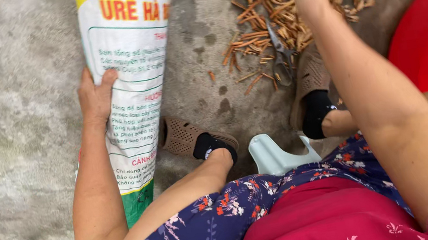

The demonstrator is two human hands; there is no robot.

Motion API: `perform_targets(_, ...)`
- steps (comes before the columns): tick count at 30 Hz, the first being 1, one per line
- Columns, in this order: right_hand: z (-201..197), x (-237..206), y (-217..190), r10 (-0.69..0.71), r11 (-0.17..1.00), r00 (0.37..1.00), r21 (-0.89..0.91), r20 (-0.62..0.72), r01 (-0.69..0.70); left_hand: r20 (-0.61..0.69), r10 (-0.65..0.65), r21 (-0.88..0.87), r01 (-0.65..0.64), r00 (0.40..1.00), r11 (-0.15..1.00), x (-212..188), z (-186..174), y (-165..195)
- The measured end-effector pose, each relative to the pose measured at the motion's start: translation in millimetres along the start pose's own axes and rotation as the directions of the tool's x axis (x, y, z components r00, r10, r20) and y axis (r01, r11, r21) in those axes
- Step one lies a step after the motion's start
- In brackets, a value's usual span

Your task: The person trims the ends of dried sticks using shears, then bundles them and ties the bundle with a strip of material. The person then folds a large sack and places it aside.

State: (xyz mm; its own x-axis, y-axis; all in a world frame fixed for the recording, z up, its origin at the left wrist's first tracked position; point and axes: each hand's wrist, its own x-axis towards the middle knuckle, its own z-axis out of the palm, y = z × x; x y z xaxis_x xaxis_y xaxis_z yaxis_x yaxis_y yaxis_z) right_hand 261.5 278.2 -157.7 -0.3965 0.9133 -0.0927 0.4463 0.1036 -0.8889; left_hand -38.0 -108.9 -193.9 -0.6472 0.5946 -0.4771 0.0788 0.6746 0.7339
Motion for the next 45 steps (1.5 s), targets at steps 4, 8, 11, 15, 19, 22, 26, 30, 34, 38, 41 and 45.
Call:
perform_targets(4,-30,-122,57,0.133,0.894,0.990,-0.438,0.055,-0.096,0.023,0.026,0.006,-0.026,0.999,1.000,8,-5,-9)
perform_targets(8,-12,-178,76,0.300,0.808,0.952,-0.548,0.065,-0.217,0.012,0.051,0.111,-0.052,0.999,0.992,11,-9,-9)
perform_targets(11,1,-169,72,0.407,0.726,0.913,-0.618,0.032,-0.302,-0.028,-0.033,0.179,0.038,0.999,0.983,5,-7,2)
perform_targets(15,5,-144,63,0.354,0.644,0.933,-0.739,0.058,-0.198,-0.040,-0.074,0.278,0.082,0.996,0.957,-3,-1,30)
perform_targets(19,11,-132,62,0.349,0.561,0.933,-0.817,0.091,-0.130,-0.112,0.010,0.359,0.031,0.994,0.933,-22,14,61)
perform_targets(22,15,-133,61,0.306,0.557,0.948,-0.824,0.084,-0.106,-0.189,-0.049,0.396,0.122,0.981,0.910,-39,33,75)
perform_targets(26,10,-138,64,0.237,0.654,0.965,-0.752,0.107,-0.077,-0.214,0.133,0.433,-0.028,0.968,0.901,-52,48,82)
perform_targets(30,-10,-133,65,0.116,0.785,0.985,-0.619,0.131,-0.011,-0.176,0.173,0.495,-0.065,0.969,0.867,-54,50,88)
perform_targets(34,-28,-119,75,0.473,0.820,0.879,-0.396,0.063,-0.413,-0.100,0.297,0.414,-0.232,0.950,0.880,-59,47,98)
perform_targets(38,-30,-115,86,0.225,0.896,0.959,-0.350,-0.171,-0.272,0.013,0.182,0.453,-0.168,0.983,0.875,-65,37,115)
perform_targets(41,-22,-114,78,-0.105,0.924,0.958,-0.382,-0.268,-0.006,0.043,0.270,0.448,-0.260,0.962,0.855,-68,26,138)
perform_targets(45,-8,-112,30,0.182,0.840,0.981,0.507,0.072,-0.193,0.040,0.553,0.440,-0.511,0.832,0.738,-67,4,192)
